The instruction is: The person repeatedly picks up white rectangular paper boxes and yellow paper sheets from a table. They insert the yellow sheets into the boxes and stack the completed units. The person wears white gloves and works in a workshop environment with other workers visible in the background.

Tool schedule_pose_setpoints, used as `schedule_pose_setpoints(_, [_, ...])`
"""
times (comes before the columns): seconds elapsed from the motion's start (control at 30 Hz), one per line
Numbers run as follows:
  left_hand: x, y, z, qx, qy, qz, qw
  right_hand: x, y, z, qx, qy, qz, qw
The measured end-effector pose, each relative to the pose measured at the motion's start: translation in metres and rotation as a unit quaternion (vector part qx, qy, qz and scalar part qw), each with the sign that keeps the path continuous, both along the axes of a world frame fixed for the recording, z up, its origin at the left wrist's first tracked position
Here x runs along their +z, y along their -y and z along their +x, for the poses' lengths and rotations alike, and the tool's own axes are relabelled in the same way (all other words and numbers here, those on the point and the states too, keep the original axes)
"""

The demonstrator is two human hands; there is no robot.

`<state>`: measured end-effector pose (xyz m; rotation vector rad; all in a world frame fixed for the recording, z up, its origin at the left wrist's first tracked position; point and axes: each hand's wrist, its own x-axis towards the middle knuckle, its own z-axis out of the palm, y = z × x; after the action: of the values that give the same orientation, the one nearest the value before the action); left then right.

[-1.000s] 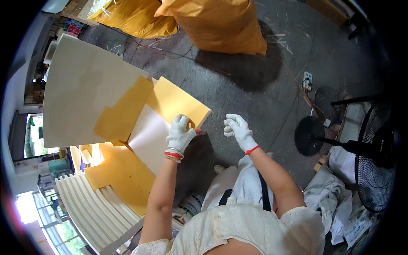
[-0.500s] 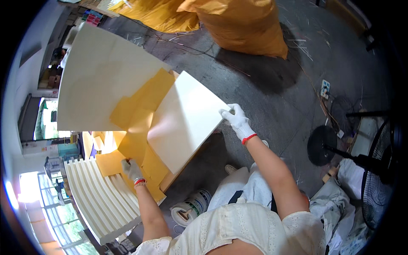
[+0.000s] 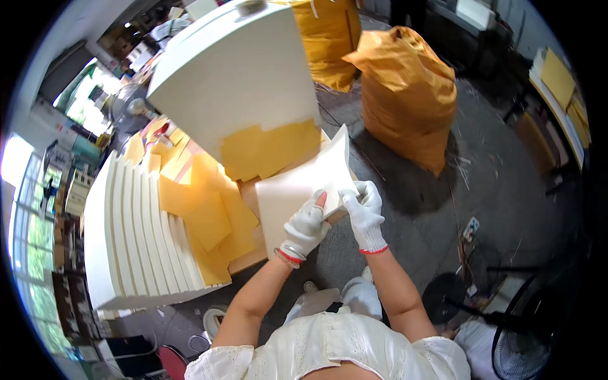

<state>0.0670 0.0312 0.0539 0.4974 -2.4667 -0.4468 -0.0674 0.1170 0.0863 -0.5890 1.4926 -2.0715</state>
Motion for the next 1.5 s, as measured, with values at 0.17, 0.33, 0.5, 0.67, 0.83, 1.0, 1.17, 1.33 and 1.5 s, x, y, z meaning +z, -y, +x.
schedule_pose_setpoints(0.17, [0.082,0.025,0.011,0.027,-0.189,0.241,0.952,0.067,0.024,0.026,0.185,-0.123,-0.06,0.973])
schedule_pose_setpoints(0.33, [0.167,0.007,0.046,0.154,-0.441,0.253,0.847,0.036,-0.006,0.083,0.27,-0.326,0.002,0.906])
schedule_pose_setpoints(0.5, [0.211,-0.053,0.037,0.214,-0.639,0.064,0.736,0.036,-0.004,0.103,0.071,-0.512,-0.118,0.848])
schedule_pose_setpoints(0.67, [0.257,-0.103,0.037,0.026,-0.689,0.135,0.711,0.084,0.025,0.104,0.159,-0.395,-0.252,0.869])
schedule_pose_setpoints(0.83, [0.346,-0.083,0.044,0.172,-0.426,-0.407,0.79,0.123,0.077,0.123,0.525,-0.021,-0.358,0.772])
schedule_pose_setpoints(1.0, [0.426,-0.04,0.073,0.338,-0.309,-0.431,0.777,0.204,0.111,0.202,0.624,0.048,-0.38,0.681])
schedule_pose_setpoints(1.17, [0.442,-0.024,0.232,0.228,-0.243,-0.102,0.937,0.267,0.122,0.31,0.581,0.125,-0.318,0.738])
schedule_pose_setpoints(1.33, [0.4,-0.02,0.443,0.436,-0.261,-0.126,0.852,0.27,0.159,0.352,0.614,0.084,-0.023,0.784])
schedule_pose_setpoints(1.5, [0.291,0.0,0.588,0.573,-0.048,0.019,0.818,0.278,0.15,0.35,0.522,-0.447,0.11,0.718])
